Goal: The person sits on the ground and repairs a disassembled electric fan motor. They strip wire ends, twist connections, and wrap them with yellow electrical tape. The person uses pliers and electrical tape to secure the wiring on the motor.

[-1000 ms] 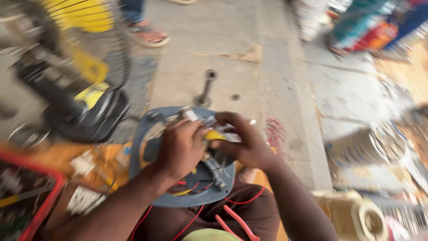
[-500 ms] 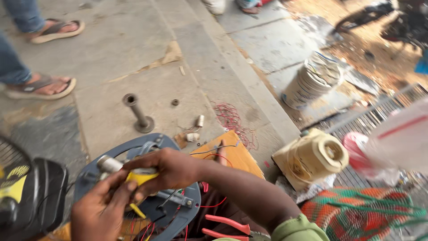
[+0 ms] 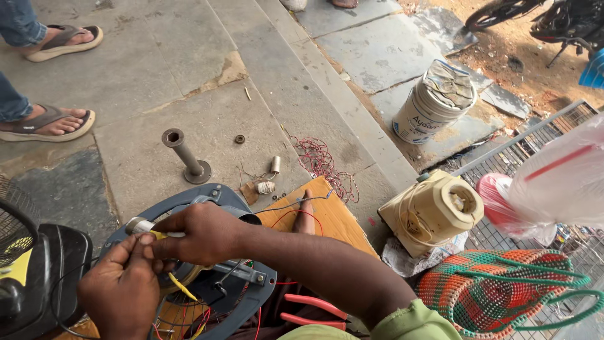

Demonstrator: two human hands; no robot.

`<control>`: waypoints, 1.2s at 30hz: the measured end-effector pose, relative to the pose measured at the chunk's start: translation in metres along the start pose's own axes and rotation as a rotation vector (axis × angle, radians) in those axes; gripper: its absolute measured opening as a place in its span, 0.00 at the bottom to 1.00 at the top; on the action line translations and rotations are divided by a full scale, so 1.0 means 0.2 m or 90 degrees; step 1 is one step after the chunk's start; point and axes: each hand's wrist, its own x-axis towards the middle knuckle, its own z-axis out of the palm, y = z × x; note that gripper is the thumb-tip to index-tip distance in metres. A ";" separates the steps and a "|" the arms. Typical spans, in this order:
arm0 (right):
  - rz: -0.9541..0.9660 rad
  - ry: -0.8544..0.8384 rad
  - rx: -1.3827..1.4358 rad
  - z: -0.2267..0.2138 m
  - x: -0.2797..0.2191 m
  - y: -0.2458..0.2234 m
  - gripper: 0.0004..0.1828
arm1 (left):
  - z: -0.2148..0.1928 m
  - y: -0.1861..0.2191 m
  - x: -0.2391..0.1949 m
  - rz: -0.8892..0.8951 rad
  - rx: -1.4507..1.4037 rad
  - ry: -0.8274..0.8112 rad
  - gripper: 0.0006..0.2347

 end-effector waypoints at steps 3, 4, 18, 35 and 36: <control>0.001 0.021 -0.021 0.01 -0.01 -0.04 0.22 | 0.00 0.01 0.01 0.019 -0.036 0.009 0.06; 0.000 0.035 -0.032 0.02 -0.01 -0.05 0.21 | 0.01 0.01 0.02 0.022 -0.051 0.014 0.06; -0.124 0.065 -0.035 0.02 0.01 0.03 0.21 | -0.11 -0.07 0.08 -0.111 -0.379 -0.126 0.08; -0.026 0.070 -0.061 0.07 0.08 0.04 0.30 | 0.00 -0.01 0.00 0.057 -0.069 0.042 0.07; -0.019 0.092 -0.045 0.10 0.09 0.04 0.29 | 0.01 -0.02 0.01 0.075 -0.131 0.047 0.07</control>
